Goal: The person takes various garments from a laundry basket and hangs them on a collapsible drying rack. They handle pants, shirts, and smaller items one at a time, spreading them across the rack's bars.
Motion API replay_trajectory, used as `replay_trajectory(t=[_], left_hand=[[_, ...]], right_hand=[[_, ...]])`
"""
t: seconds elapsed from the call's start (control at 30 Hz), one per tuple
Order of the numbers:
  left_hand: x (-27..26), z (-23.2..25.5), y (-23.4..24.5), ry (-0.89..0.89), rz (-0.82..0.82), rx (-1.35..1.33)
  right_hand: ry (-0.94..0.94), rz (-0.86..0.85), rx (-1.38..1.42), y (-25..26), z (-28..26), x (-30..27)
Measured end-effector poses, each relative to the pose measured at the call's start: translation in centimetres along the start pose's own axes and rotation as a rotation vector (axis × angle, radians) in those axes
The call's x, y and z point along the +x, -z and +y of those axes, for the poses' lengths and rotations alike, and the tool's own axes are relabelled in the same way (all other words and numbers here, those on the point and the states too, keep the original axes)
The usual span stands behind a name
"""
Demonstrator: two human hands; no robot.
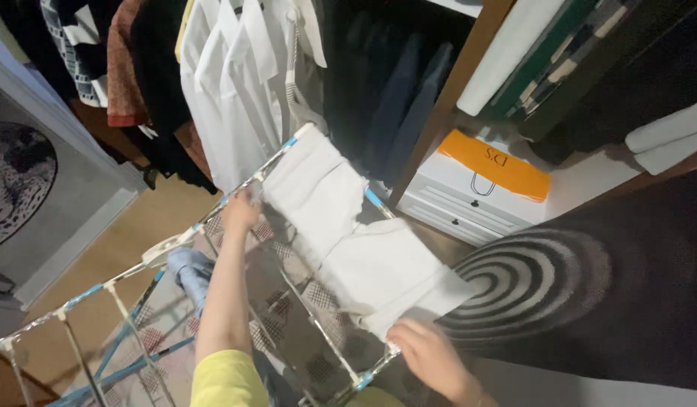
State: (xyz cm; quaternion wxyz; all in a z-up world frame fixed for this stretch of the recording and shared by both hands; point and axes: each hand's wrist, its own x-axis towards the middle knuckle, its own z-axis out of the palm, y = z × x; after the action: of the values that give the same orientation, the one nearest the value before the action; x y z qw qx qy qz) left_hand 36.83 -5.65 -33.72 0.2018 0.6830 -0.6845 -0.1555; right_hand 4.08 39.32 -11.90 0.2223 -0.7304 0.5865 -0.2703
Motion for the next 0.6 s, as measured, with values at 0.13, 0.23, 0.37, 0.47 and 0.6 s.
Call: replay_trajectory(t=[0.13, 0.23, 0.37, 0.47, 0.6], left_hand=[[-3.9, -0.2, 0.6, 0.018, -0.070, 0.036], [-6.5, -0.9, 1.1, 0.009, -0.081, 0.100], [-10.0, -1.5, 1.7, -0.017, -0.115, 0.206], [-12.6, -0.8, 3.0, -0.050, -0.114, 0.194], [-16.7, -0.1, 3.4, -0.167, -0.077, 0.184]], right_hand=[[0.007, 0.085, -0.070, 1.8, 1.7, 0.6], [-0.014, 0.281, -0.310, 3.3, 3.4, 1.8], [-0.258, 0.283, -0.284, 2.9, 8.7, 1.7], [-0.430, 0.185, -0.166, 1.7, 10.9, 2.3], [-0.581, 0.114, -0.184, 1.2, 10.1, 2.8]])
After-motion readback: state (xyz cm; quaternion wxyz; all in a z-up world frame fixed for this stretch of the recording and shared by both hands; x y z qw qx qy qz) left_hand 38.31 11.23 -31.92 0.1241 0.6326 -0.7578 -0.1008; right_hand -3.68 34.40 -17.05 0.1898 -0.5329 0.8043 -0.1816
